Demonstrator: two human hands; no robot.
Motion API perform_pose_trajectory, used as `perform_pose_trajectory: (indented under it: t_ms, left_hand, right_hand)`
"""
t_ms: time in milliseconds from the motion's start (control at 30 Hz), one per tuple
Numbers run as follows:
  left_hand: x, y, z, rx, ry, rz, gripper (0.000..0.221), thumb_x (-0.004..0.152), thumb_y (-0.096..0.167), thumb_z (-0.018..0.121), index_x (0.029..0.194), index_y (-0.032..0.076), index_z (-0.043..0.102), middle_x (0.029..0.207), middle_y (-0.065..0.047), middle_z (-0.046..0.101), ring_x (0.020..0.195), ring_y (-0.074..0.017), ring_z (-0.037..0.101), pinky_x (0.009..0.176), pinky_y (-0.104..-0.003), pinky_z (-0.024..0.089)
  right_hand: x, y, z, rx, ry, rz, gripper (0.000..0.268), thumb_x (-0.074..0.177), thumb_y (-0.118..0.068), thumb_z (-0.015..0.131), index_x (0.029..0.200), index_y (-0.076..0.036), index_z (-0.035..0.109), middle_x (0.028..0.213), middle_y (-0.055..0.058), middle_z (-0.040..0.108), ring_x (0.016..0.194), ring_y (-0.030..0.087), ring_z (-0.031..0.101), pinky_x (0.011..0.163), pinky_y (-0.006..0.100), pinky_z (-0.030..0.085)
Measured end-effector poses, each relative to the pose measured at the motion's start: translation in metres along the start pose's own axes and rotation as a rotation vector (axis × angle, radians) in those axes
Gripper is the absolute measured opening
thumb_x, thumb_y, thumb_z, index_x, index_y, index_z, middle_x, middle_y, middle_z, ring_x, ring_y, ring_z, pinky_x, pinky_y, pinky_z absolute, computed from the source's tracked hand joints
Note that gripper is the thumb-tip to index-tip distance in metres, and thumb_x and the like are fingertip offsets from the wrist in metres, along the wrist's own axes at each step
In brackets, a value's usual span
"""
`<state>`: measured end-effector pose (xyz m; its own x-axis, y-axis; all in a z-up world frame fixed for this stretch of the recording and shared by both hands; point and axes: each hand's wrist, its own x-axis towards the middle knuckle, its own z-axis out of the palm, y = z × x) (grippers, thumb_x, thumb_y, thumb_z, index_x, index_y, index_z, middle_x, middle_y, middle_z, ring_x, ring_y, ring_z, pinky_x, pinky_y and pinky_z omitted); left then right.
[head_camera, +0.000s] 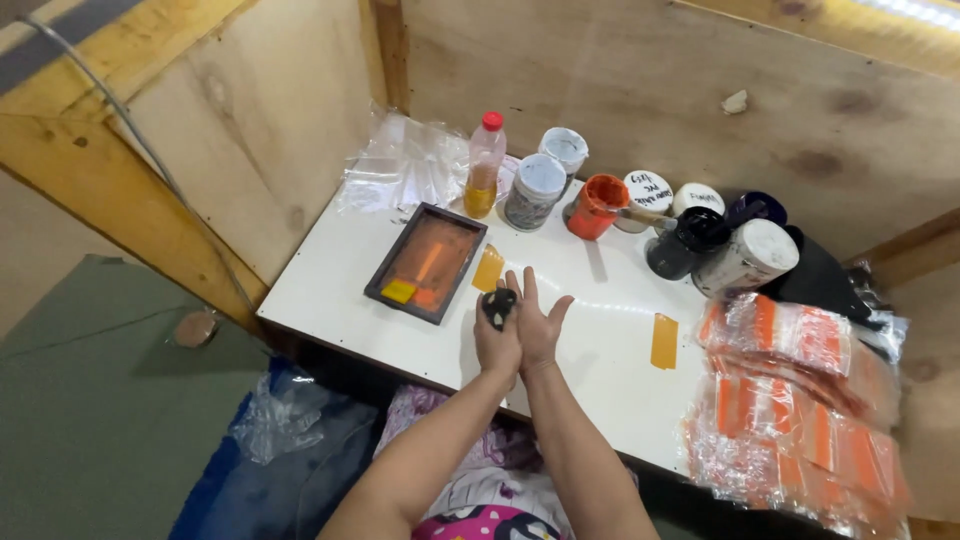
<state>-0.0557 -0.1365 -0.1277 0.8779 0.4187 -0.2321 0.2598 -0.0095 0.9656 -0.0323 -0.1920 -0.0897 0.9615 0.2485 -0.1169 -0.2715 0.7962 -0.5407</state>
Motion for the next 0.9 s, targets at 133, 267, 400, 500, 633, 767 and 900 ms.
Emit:
perform_pose_trajectory:
  t_ms: [133, 267, 400, 500, 633, 767, 900]
  left_hand:
    - [0.034, 0.015, -0.012, 0.035, 0.074, 0.046, 0.046, 0.097, 0.039, 0.062, 0.134, 0.012, 0.059, 0.129, -0.016, 0.065, 0.123, -0.0378, 0.062, 0.106, -0.047, 0.05]
    - [0.028, 0.004, -0.019, 0.247, 0.091, 0.32, 0.034, 0.09, 0.033, 0.064, 0.119, 0.014, 0.064, 0.119, -0.008, 0.063, 0.113, -0.0323, 0.062, 0.098, -0.043, 0.051]
    - [0.015, 0.002, -0.028, 0.541, 0.085, 0.737, 0.023, 0.079, 0.025, 0.07, 0.1, 0.015, 0.07, 0.106, 0.001, 0.059, 0.099, -0.0264, 0.059, 0.085, -0.038, 0.052]
    - [-0.003, 0.004, -0.036, 0.746, 0.106, 0.94, 0.029, 0.081, 0.029, 0.06, 0.106, 0.016, 0.067, 0.104, -0.005, 0.052, 0.086, -0.0296, 0.056, 0.065, -0.04, 0.054]
    - [-0.011, 0.0, -0.042, 0.713, 0.042, 1.14, 0.026, 0.085, 0.032, 0.055, 0.098, 0.012, 0.065, 0.105, -0.007, 0.049, 0.078, -0.0303, 0.051, 0.062, -0.04, 0.05]
    - [0.007, -0.002, -0.034, 0.697, 0.176, 1.068, 0.044, 0.087, 0.022, 0.055, 0.13, 0.024, 0.062, 0.11, -0.008, 0.051, 0.081, -0.0317, 0.055, 0.063, -0.039, 0.05]
    - [0.052, 0.006, -0.037, 0.718, 0.086, 0.808, 0.056, 0.079, 0.022, 0.057, 0.135, 0.03, 0.059, 0.108, -0.01, 0.052, 0.09, -0.0356, 0.058, 0.072, -0.045, 0.054]
  right_hand:
    - [-0.002, -0.002, 0.015, 0.044, -0.137, 0.104, 0.118, 0.071, -0.1, 0.021, 0.163, -0.026, 0.017, 0.171, 0.003, 0.009, 0.155, 0.028, 0.015, 0.124, 0.049, 0.02]
    - [0.005, -0.006, 0.005, -0.021, -0.083, 0.142, 0.115, 0.071, -0.099, 0.017, 0.164, -0.031, 0.012, 0.171, -0.007, -0.003, 0.156, 0.024, 0.005, 0.126, 0.046, 0.014]
    - [0.003, -0.009, 0.01, -0.093, 0.015, 0.199, 0.115, 0.067, -0.101, 0.012, 0.163, -0.037, 0.01, 0.17, -0.004, -0.012, 0.156, 0.025, -0.004, 0.126, 0.046, 0.01]
    - [0.013, -0.008, -0.007, -0.189, 0.03, 0.195, 0.117, 0.066, -0.103, 0.013, 0.163, -0.037, 0.006, 0.17, 0.001, -0.015, 0.155, 0.03, -0.013, 0.125, 0.05, -0.003]
    - [0.014, -0.015, -0.004, -0.185, 0.016, 0.205, 0.124, 0.058, -0.106, 0.011, 0.162, -0.039, 0.004, 0.171, 0.001, -0.014, 0.155, 0.028, -0.013, 0.124, 0.051, -0.002]
    - [0.002, -0.007, 0.006, -0.181, 0.011, 0.208, 0.122, 0.064, -0.103, 0.011, 0.164, -0.033, 0.005, 0.171, 0.005, -0.012, 0.155, 0.031, -0.01, 0.124, 0.054, 0.001]
    - [0.01, 0.006, -0.003, -0.038, -0.123, 0.264, 0.124, 0.064, -0.105, 0.019, 0.162, -0.03, 0.01, 0.17, 0.013, 0.0, 0.154, 0.041, 0.01, 0.122, 0.057, 0.02]
